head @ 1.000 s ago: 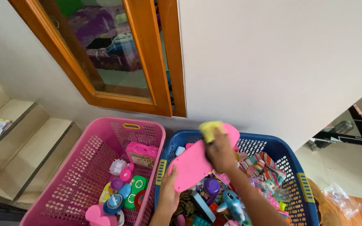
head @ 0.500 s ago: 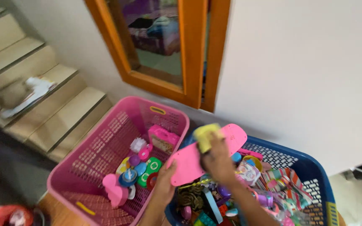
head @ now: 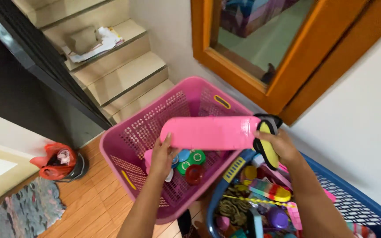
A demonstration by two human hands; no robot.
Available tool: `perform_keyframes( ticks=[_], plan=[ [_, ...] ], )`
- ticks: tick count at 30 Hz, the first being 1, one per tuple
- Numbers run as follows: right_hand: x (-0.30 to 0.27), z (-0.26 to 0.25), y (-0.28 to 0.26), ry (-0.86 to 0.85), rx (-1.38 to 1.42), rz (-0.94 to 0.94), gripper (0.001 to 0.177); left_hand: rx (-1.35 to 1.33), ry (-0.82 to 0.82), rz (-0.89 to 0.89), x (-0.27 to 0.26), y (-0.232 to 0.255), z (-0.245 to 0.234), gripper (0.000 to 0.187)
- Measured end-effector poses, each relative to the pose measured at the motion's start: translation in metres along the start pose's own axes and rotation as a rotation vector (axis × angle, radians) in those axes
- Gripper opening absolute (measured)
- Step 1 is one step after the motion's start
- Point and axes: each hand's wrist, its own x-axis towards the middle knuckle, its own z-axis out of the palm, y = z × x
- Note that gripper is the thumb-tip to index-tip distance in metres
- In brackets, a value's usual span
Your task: Cleaning and organizing various plastic toys between two laundry baskets.
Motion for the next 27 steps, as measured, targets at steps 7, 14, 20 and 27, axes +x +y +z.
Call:
perform_keyframes(
  ticks=[7, 14, 20, 27],
  plan=[
    [0.104, 0.111, 0.042, 0.511, -0.44, -0.195, 0.049, -0.224, 0.065, -0.061, 0.112, -0.077, -0.057, 0.06],
    [0.172, 0.169, 0.15, 0.775, -0.554, -0.151, 0.048, -0.004, 0.118, -0.265, 0.142, -0.088, -0.105, 0.064],
    [0.184, 0.182, 0.208, 0.801, -0.481, -0.139, 0.044, 0.021, 0.088, -0.307, 0.151, -0.083, -0.111, 0.064],
    [0.18, 0.16, 0.24, 0.724, -0.737, 0.039, 0.043, -0.012, 0.017, -0.387, 0.159, -0.095, -0.101, 0.06]
  ],
)
